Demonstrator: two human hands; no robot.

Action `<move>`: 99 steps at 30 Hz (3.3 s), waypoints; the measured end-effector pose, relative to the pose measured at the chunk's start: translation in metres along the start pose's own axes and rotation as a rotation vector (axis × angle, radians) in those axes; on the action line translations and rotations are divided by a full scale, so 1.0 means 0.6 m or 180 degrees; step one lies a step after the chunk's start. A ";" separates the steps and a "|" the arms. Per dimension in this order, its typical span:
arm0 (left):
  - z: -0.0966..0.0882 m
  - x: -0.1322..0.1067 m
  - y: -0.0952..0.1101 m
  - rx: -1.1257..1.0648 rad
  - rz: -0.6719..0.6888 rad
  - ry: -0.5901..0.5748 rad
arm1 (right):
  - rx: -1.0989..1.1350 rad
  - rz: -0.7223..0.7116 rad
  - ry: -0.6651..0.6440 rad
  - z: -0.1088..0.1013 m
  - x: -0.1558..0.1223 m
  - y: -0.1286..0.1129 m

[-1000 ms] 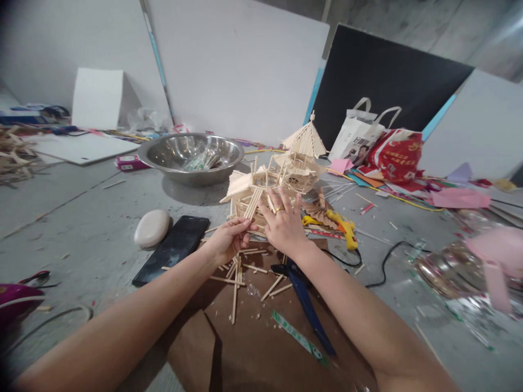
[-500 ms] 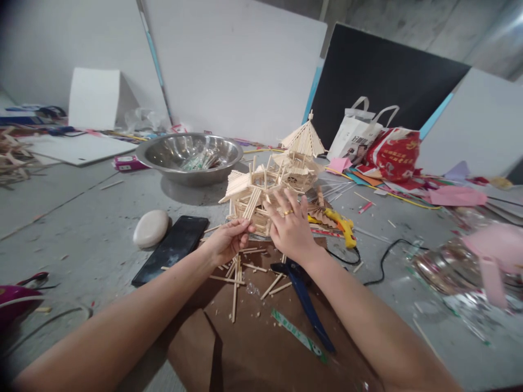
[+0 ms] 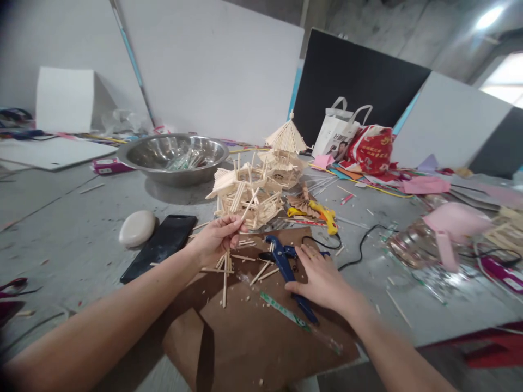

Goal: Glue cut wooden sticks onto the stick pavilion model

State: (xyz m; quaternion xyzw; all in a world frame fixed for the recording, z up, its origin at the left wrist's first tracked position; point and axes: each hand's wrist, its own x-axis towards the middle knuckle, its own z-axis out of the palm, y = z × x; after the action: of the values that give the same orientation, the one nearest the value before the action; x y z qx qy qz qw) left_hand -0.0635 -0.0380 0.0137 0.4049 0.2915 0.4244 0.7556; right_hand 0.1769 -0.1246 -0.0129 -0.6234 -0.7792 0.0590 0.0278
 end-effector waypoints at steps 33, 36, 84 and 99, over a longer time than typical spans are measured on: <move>0.029 -0.080 -0.049 0.0297 0.0722 0.0670 | 0.0654 -0.0261 0.1393 0.020 0.056 -0.060; 0.029 -0.079 -0.051 0.0354 0.0700 0.0601 | 0.0744 -0.0335 0.1423 0.022 0.052 -0.057; 0.019 -0.076 -0.071 0.0952 0.0522 0.0414 | 0.0364 -0.0245 0.0857 0.019 0.038 -0.081; 0.023 -0.085 -0.058 0.1601 0.0476 0.0362 | -0.0095 -0.0089 0.0685 0.004 0.029 -0.085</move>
State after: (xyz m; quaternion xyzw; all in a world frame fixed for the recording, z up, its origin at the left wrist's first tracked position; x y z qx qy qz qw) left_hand -0.0624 -0.0984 -0.0040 0.5759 0.3990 0.4153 0.5803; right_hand 0.1234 -0.1186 -0.0094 -0.6156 -0.7810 -0.0204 0.1029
